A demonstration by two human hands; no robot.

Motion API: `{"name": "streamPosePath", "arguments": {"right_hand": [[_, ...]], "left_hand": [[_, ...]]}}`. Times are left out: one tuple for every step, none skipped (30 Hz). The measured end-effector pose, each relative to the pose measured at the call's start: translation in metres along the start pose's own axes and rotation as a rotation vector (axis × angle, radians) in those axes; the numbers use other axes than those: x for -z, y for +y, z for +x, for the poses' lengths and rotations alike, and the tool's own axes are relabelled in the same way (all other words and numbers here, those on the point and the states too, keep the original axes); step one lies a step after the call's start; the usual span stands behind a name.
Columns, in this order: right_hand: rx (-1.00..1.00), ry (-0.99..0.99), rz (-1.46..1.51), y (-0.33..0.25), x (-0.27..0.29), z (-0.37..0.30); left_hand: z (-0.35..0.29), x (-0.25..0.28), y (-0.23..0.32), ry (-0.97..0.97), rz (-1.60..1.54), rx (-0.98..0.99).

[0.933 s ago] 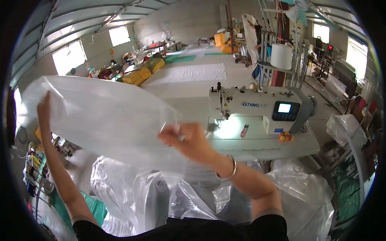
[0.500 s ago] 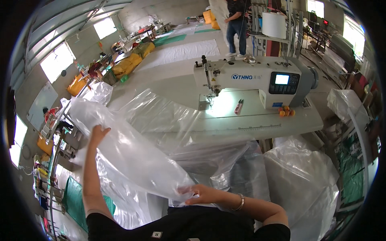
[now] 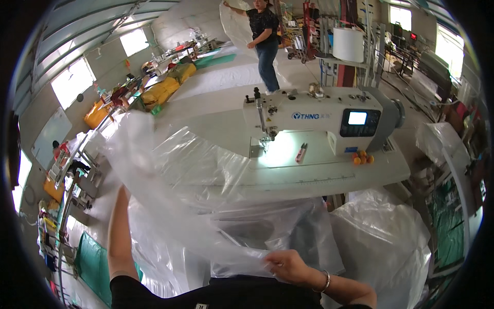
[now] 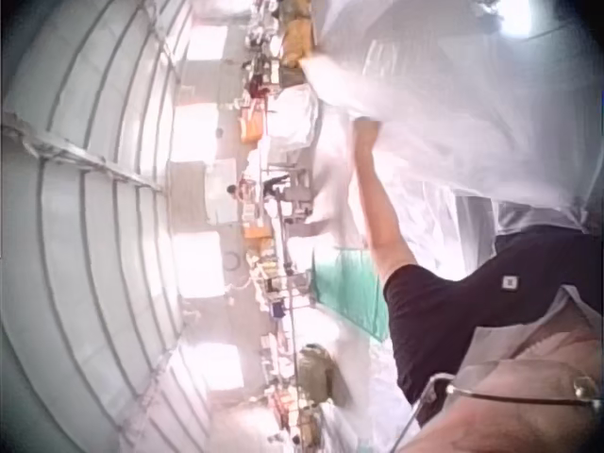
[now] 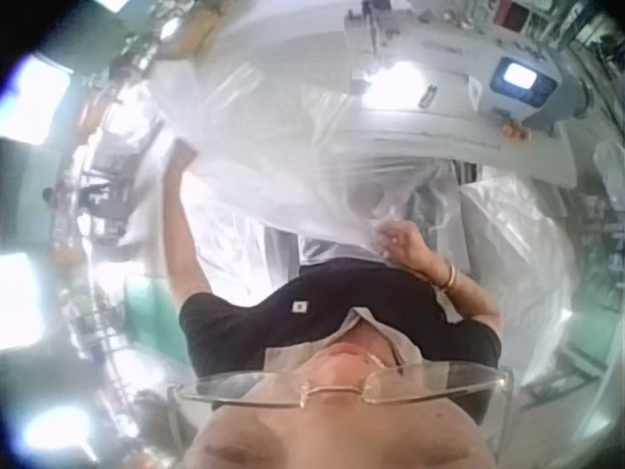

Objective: The person aligns and sews large white plastic sheets using an industrial sewing machine. They repeatedly fold the edges of the plastic, guide the material under the needle, and operate the machine to stitch the seams in a factory setting.

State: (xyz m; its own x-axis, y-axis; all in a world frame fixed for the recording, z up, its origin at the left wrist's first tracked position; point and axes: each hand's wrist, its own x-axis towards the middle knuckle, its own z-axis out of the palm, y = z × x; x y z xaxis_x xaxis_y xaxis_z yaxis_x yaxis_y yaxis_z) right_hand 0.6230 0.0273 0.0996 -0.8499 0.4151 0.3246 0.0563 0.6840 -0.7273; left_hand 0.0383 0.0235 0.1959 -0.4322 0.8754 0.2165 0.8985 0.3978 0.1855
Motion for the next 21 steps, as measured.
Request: {"name": "streamPosePath", "arguments": {"right_hand": [[-0.190, -0.091, -0.046, 0.040, -0.023, -0.030], [-0.287, -0.227, -0.180, 0.076, -0.038, -0.062], [-0.451, -0.281, -0.174, 0.076, -0.038, -0.078], [-0.605, -0.350, -0.161, 0.070, -0.035, -0.087], [-0.654, -0.398, -0.146, 0.065, -0.030, -0.091], [-0.696, -0.452, -0.128, 0.059, -0.024, -0.097], [-0.610, -0.569, -0.151, 0.057, -0.007, -0.104], [-0.516, -0.679, -0.178, 0.052, 0.013, -0.101], [-0.477, -0.795, -0.158, 0.034, 0.034, -0.087], [-0.429, -0.911, -0.140, 0.012, 0.059, -0.069], [-0.359, -0.807, -0.057, -0.010, 0.078, -0.051], [-0.290, -0.705, 0.026, -0.033, 0.094, -0.028], [-0.236, -0.596, 0.109, -0.048, 0.104, -0.006], [-0.201, -0.429, 0.147, -0.054, 0.110, 0.017], [-0.163, -0.265, 0.187, -0.058, 0.115, 0.041], [-0.103, -0.139, -0.020, -0.056, 0.116, 0.071], [-0.040, -0.007, -0.222, -0.045, 0.113, 0.101], [-0.033, 0.109, -0.346, -0.031, 0.106, 0.131], [-0.028, 0.231, -0.472, -0.012, 0.097, 0.156], [-0.081, 0.256, -0.630, 0.018, 0.089, 0.172], [-0.131, 0.280, -0.780, 0.051, 0.081, 0.185]], "left_hand": [[0.005, -0.008, 0.012, -0.192, 0.315, -0.054], [0.008, -0.008, 0.077, -0.237, 0.222, -0.010], [0.000, -0.005, 0.111, -0.286, 0.148, 0.070], [-0.006, -0.016, 0.116, -0.194, 0.067, 0.031], [-0.008, -0.030, 0.113, -0.102, -0.007, -0.009], [-0.010, -0.044, 0.105, 0.014, -0.046, -0.082], [-0.011, -0.045, 0.120, 0.009, -0.048, -0.132], [-0.007, -0.058, 0.120, 0.013, -0.141, -0.238], [-0.002, -0.074, 0.115, 0.026, -0.227, -0.342], [0.000, -0.096, 0.106, -0.060, -0.281, -0.333], [0.001, -0.107, 0.111, -0.153, -0.333, -0.336], [-0.003, -0.115, 0.112, -0.180, -0.237, -0.332], [-0.008, -0.117, 0.125, -0.215, -0.150, -0.339], [-0.013, -0.116, 0.134, -0.244, -0.061, -0.341], [-0.020, -0.117, 0.137, -0.250, -0.081, -0.350], [-0.025, -0.116, 0.138, -0.250, -0.107, -0.359], [-0.027, -0.115, 0.138, -0.251, -0.128, -0.371], [-0.028, -0.110, 0.133, -0.250, -0.190, -0.419], [-0.026, -0.105, 0.129, -0.247, -0.254, -0.472], [-0.021, -0.105, 0.129, -0.244, -0.325, -0.541], [-0.020, -0.102, 0.123, -0.054, -0.310, -0.419]]}}
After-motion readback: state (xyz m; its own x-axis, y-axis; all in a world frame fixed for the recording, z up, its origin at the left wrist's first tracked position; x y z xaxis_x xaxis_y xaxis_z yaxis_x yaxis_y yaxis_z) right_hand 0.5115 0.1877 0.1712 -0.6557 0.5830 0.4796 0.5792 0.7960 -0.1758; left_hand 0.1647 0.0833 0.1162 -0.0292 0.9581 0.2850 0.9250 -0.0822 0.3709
